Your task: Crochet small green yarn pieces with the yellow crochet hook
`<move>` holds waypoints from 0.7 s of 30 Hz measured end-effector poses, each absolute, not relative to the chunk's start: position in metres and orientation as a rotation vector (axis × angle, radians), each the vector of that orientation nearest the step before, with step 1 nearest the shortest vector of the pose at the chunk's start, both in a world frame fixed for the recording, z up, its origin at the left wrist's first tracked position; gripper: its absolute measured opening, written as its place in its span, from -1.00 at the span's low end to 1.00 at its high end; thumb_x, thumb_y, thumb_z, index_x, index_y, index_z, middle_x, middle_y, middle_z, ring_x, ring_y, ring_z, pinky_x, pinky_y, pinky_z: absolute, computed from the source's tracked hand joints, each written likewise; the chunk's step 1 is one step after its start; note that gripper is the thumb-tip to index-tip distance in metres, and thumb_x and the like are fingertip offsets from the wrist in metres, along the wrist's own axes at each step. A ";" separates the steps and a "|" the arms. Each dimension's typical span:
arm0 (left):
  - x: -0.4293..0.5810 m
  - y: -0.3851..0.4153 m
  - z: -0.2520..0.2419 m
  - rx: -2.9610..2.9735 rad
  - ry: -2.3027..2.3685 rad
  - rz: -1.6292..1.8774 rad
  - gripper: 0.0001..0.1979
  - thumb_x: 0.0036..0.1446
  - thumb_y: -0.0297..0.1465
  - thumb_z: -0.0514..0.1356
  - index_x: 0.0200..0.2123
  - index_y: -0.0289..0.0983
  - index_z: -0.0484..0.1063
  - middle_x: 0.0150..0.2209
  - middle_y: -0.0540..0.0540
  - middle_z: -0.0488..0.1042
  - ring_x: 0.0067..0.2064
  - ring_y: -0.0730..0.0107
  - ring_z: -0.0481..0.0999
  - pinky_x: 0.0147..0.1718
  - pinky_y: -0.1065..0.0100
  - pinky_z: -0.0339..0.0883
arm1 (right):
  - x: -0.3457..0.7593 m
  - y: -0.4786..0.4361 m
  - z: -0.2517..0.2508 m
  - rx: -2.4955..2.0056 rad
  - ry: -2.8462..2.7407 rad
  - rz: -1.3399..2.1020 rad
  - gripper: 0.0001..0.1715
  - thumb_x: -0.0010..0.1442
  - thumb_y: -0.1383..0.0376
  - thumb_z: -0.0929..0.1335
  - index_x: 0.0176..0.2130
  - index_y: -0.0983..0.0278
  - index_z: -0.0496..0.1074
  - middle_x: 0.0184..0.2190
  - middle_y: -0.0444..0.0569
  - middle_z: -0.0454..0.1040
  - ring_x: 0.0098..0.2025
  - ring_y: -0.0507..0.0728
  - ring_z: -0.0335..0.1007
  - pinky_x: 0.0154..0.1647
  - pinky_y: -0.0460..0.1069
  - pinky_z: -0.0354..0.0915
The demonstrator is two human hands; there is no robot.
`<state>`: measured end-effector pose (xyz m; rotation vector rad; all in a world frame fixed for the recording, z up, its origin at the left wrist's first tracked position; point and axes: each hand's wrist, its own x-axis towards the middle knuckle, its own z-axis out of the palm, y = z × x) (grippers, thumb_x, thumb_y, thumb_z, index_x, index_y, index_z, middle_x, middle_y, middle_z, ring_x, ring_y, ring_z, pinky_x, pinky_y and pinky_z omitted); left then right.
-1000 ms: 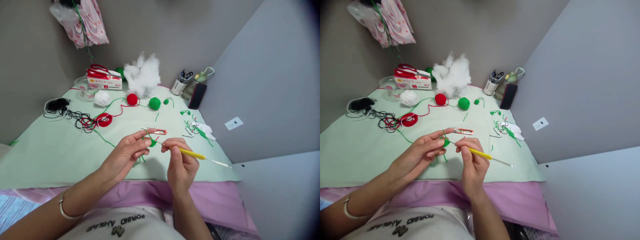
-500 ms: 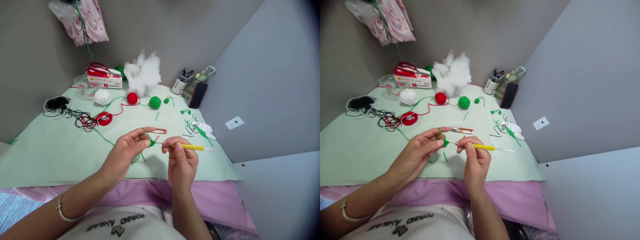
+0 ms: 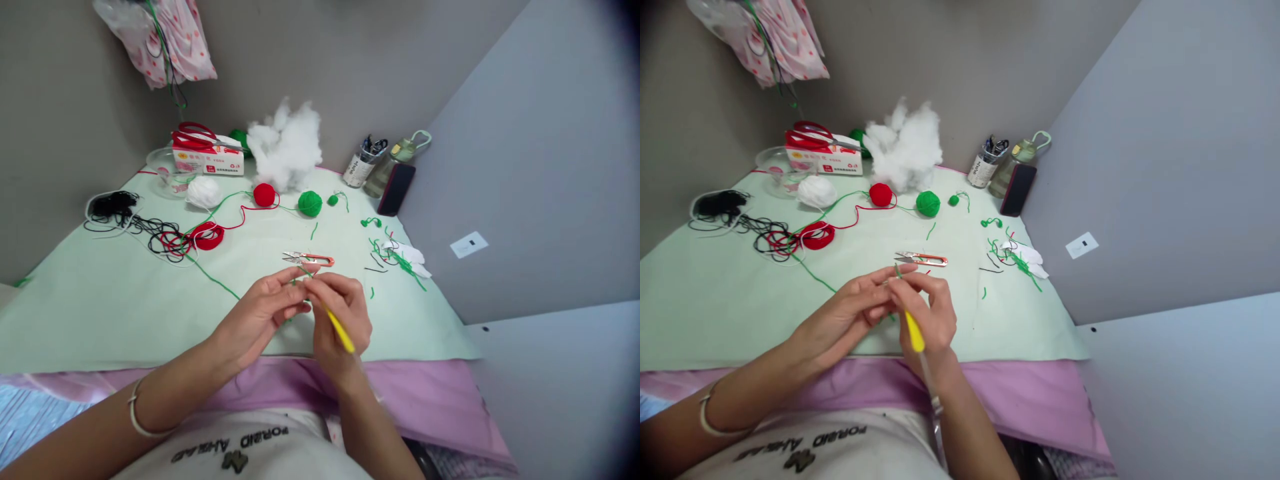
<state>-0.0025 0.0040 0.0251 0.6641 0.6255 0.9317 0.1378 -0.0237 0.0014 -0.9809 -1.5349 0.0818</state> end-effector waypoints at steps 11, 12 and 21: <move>-0.006 0.003 0.024 0.820 0.629 1.006 -0.66 0.16 -0.39 0.44 0.03 -0.13 0.67 -0.23 -0.03 0.60 -0.11 0.32 0.52 -0.01 0.33 0.34 | 0.140 -0.020 0.010 -0.976 -1.210 0.694 -0.81 0.38 0.24 0.39 -0.22 0.20 0.63 -0.28 -0.03 0.61 -0.29 0.08 0.51 -0.30 0.02 0.47; -0.006 0.002 0.024 0.825 0.636 1.004 -0.65 0.15 -0.40 0.44 0.03 -0.12 0.67 -0.21 -0.03 0.60 -0.10 0.33 0.51 -0.01 0.33 0.34 | 0.141 -0.020 0.010 -0.979 -1.185 0.722 -0.81 0.38 0.23 0.39 -0.22 0.21 0.63 -0.29 -0.04 0.61 -0.32 0.07 0.51 -0.30 0.02 0.48; -0.011 0.003 0.030 0.879 0.741 1.000 -0.68 0.15 -0.37 0.42 0.00 -0.14 0.68 -0.28 -0.03 0.50 -0.19 0.33 0.44 -0.11 0.32 0.31 | 0.146 -0.020 0.013 -0.865 -1.120 0.833 -0.74 0.42 0.20 0.34 -0.24 0.24 0.57 -0.32 -0.03 0.63 -0.38 0.06 0.55 -0.35 0.01 0.52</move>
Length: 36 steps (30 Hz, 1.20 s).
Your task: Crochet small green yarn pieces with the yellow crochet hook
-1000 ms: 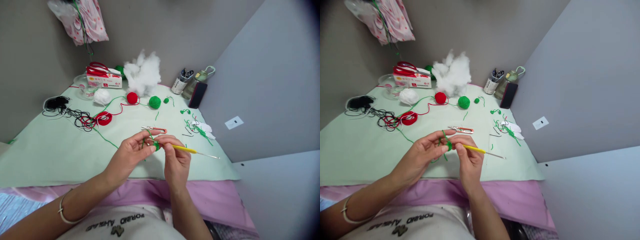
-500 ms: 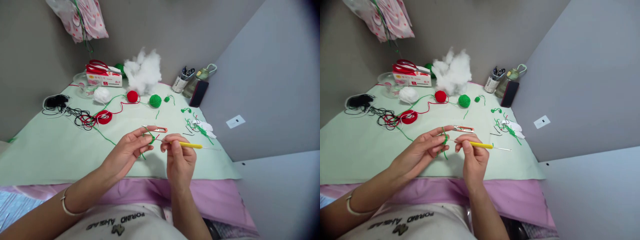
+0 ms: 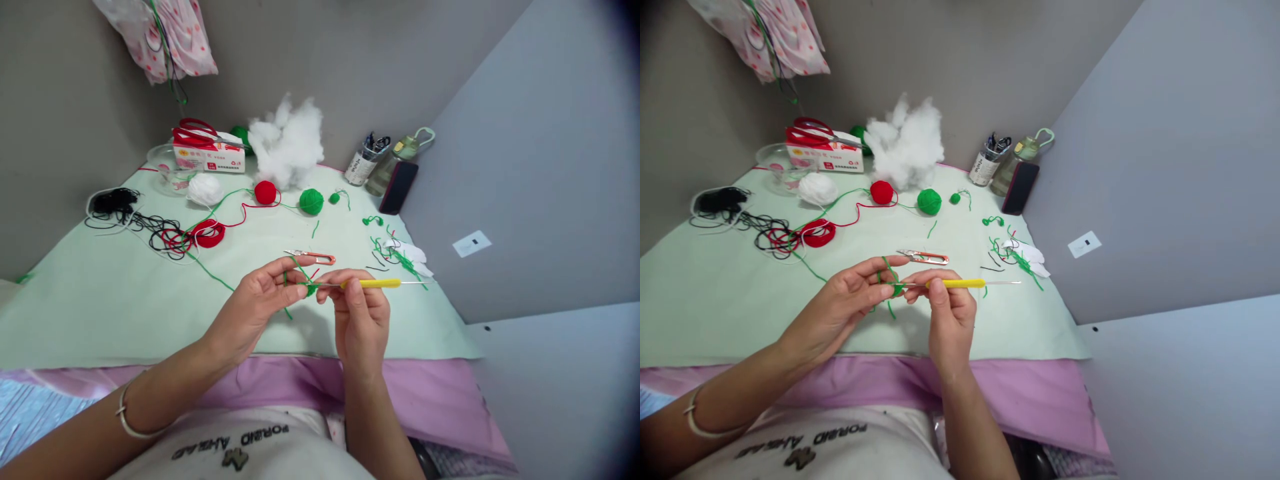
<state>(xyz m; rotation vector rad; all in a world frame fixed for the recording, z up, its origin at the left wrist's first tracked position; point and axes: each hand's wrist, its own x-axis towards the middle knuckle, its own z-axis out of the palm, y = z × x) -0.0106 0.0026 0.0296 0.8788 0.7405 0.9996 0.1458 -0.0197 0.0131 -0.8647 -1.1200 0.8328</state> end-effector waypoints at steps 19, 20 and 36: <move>-0.006 -0.006 0.029 0.924 0.821 1.077 -0.58 0.12 -0.42 0.43 0.08 -0.13 0.62 -0.34 0.04 0.47 -0.24 0.41 0.44 -0.17 0.40 0.32 | 0.143 -0.037 0.000 -0.998 -1.830 -0.301 -0.56 0.33 0.49 0.36 0.13 0.16 0.51 -0.13 0.07 0.61 -0.13 0.17 0.58 -0.20 0.06 0.54; -0.005 -0.005 0.028 0.837 0.769 1.029 -0.58 0.12 -0.40 0.44 0.08 -0.14 0.62 -0.34 0.04 0.49 -0.26 0.42 0.44 -0.20 0.41 0.32 | 0.142 -0.037 -0.003 -1.003 -1.820 -0.327 -0.52 0.31 0.50 0.38 0.15 0.14 0.52 -0.10 0.06 0.60 -0.10 0.18 0.58 -0.18 0.06 0.54; -0.005 0.000 0.026 0.844 0.683 1.030 -0.67 0.17 -0.37 0.44 0.02 -0.07 0.67 -0.29 0.02 0.52 -0.19 0.43 0.41 -0.12 0.44 0.28 | 0.137 -0.028 0.008 -0.989 -1.421 0.359 -0.72 0.40 0.42 0.34 -0.09 0.12 0.61 -0.24 -0.07 0.61 -0.23 0.09 0.53 -0.26 0.03 0.48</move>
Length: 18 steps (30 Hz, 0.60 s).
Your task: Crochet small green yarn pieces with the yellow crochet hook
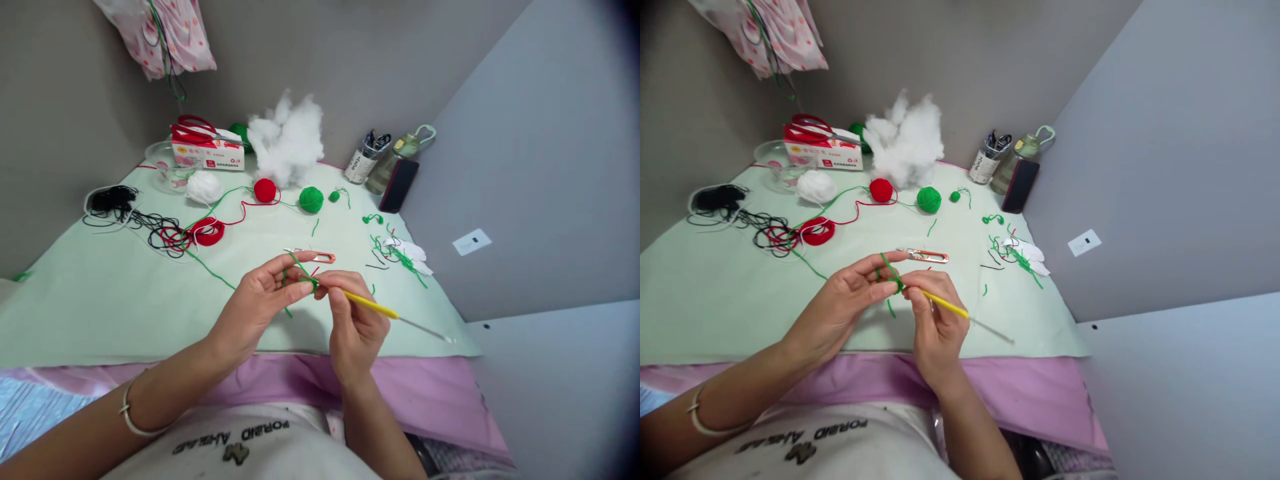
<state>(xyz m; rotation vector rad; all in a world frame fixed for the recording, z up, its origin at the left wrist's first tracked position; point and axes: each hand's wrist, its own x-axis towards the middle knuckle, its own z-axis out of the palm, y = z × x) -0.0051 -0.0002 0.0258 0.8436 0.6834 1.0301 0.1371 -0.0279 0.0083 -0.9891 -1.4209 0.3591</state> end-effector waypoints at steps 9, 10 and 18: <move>-0.004 0.008 0.025 0.626 0.586 0.934 -0.79 0.17 -0.41 0.42 -0.10 -0.22 0.72 -0.06 -0.06 0.56 -0.37 0.59 0.25 -0.30 0.50 0.28 | 0.146 -0.025 0.009 -0.955 -1.196 0.572 -0.76 0.42 0.33 0.34 -0.19 0.15 0.63 -0.34 -0.10 0.55 -0.37 0.04 0.48 -0.30 0.01 0.42; -0.004 0.008 0.026 0.657 0.601 0.953 -0.78 0.17 -0.42 0.41 -0.08 -0.19 0.71 -0.06 -0.06 0.57 -0.32 0.56 0.31 -0.26 0.49 0.29 | 0.145 -0.024 0.010 -0.918 -1.141 0.677 -0.76 0.43 0.31 0.35 -0.20 0.15 0.63 -0.33 -0.11 0.55 -0.39 0.03 0.46 -0.31 0.00 0.41; -0.005 0.004 0.023 0.824 0.671 1.015 -0.67 0.17 -0.40 0.44 0.02 -0.09 0.67 -0.25 0.01 0.53 -0.16 0.44 0.42 -0.09 0.42 0.29 | 0.142 -0.022 0.005 -0.875 -1.075 0.865 -0.82 0.39 0.24 0.40 -0.18 0.12 0.66 -0.25 -0.11 0.58 -0.32 0.02 0.48 -0.23 -0.01 0.39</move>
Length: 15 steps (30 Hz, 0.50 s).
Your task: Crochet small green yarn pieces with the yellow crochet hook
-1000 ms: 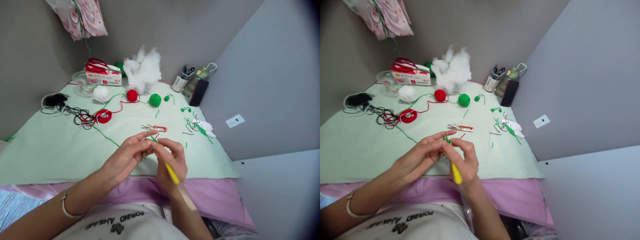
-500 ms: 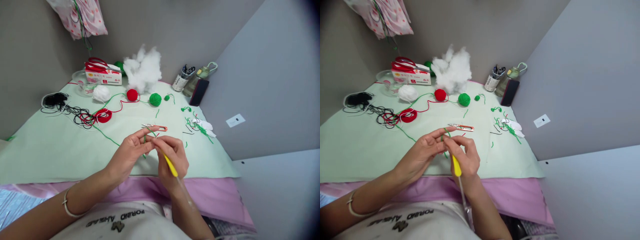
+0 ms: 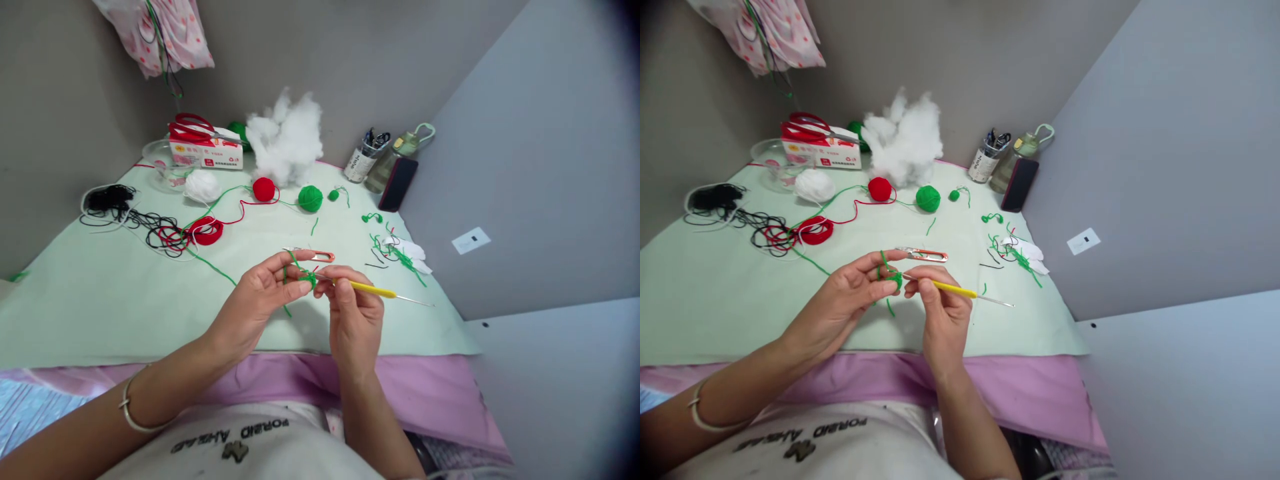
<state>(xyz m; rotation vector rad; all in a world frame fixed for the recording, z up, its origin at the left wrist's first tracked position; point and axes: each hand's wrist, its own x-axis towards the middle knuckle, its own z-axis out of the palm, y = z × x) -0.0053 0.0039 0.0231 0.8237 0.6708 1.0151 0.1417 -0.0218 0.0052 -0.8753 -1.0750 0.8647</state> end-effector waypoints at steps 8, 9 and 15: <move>-0.007 0.004 0.023 0.820 0.721 1.031 -0.62 0.14 -0.40 0.45 0.05 -0.11 0.65 -0.29 0.02 0.48 -0.19 0.43 0.43 -0.10 0.40 0.31 | 0.142 -0.022 0.003 -0.878 -1.077 0.864 -0.82 0.39 0.24 0.40 -0.17 0.13 0.65 -0.30 -0.11 0.58 -0.33 0.03 0.50 -0.23 -0.01 0.41; -0.007 0.003 0.023 0.820 0.721 1.037 -0.63 0.13 -0.40 0.45 0.04 -0.11 0.65 -0.30 0.02 0.47 -0.20 0.43 0.42 -0.10 0.39 0.31 | 0.141 -0.022 0.002 -0.878 -1.081 0.863 -0.82 0.40 0.24 0.39 -0.17 0.13 0.65 -0.30 -0.12 0.57 -0.33 0.03 0.50 -0.23 -0.01 0.41; -0.002 0.001 0.022 0.793 0.706 1.034 -0.75 0.11 -0.41 0.44 -0.10 -0.18 0.68 -0.24 -0.03 0.53 -0.14 0.33 0.47 -0.05 0.31 0.36 | 0.135 -0.027 0.005 -0.983 -1.228 0.600 -0.80 0.40 0.33 0.38 -0.15 0.12 0.64 -0.30 -0.11 0.57 -0.31 0.05 0.51 -0.27 0.01 0.44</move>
